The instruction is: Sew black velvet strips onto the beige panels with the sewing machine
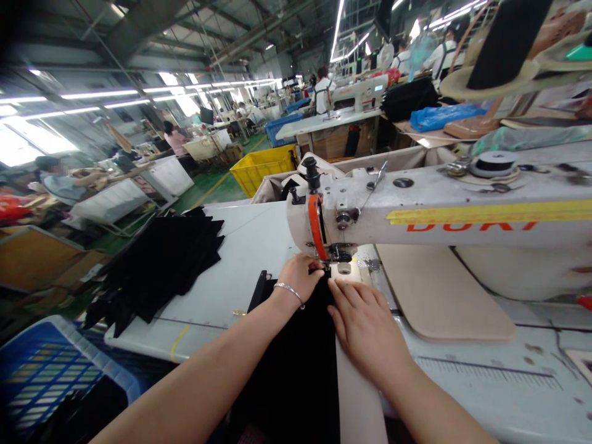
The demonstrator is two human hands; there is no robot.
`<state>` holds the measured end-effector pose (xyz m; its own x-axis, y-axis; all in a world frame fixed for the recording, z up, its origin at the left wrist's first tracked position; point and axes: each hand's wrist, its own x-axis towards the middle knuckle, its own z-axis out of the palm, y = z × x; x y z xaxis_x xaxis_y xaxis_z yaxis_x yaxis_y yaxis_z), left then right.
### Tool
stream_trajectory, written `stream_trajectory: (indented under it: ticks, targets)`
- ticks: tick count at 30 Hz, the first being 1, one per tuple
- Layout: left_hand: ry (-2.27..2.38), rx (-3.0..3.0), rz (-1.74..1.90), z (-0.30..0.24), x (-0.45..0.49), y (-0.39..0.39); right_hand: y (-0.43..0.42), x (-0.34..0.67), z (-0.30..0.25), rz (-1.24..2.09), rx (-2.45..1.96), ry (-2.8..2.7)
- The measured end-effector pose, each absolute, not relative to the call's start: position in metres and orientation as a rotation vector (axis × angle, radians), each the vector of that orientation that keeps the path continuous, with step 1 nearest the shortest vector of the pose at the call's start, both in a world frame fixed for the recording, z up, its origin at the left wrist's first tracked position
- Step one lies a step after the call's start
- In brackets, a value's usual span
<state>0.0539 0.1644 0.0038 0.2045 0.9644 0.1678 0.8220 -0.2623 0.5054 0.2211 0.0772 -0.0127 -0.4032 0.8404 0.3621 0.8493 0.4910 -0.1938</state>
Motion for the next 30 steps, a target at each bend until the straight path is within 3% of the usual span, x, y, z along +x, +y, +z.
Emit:
stream_trajectory:
  ticks: [8, 22, 30]
  targets:
    - [1.144, 2.695, 0.523, 0.008, 0.030, 0.122, 0.077, 0.222, -0.016, -0.034, -1.369, -2.312]
    - [1.131, 2.676, 0.521, 0.000, 0.021, 0.127, 0.077, 0.222, -0.018, -0.040, -1.404, -2.340]
    - [0.599, 2.817, 0.218, 0.023, -0.005, 0.036, 0.077, 0.223, -0.024, -0.065, -1.386, -2.336]
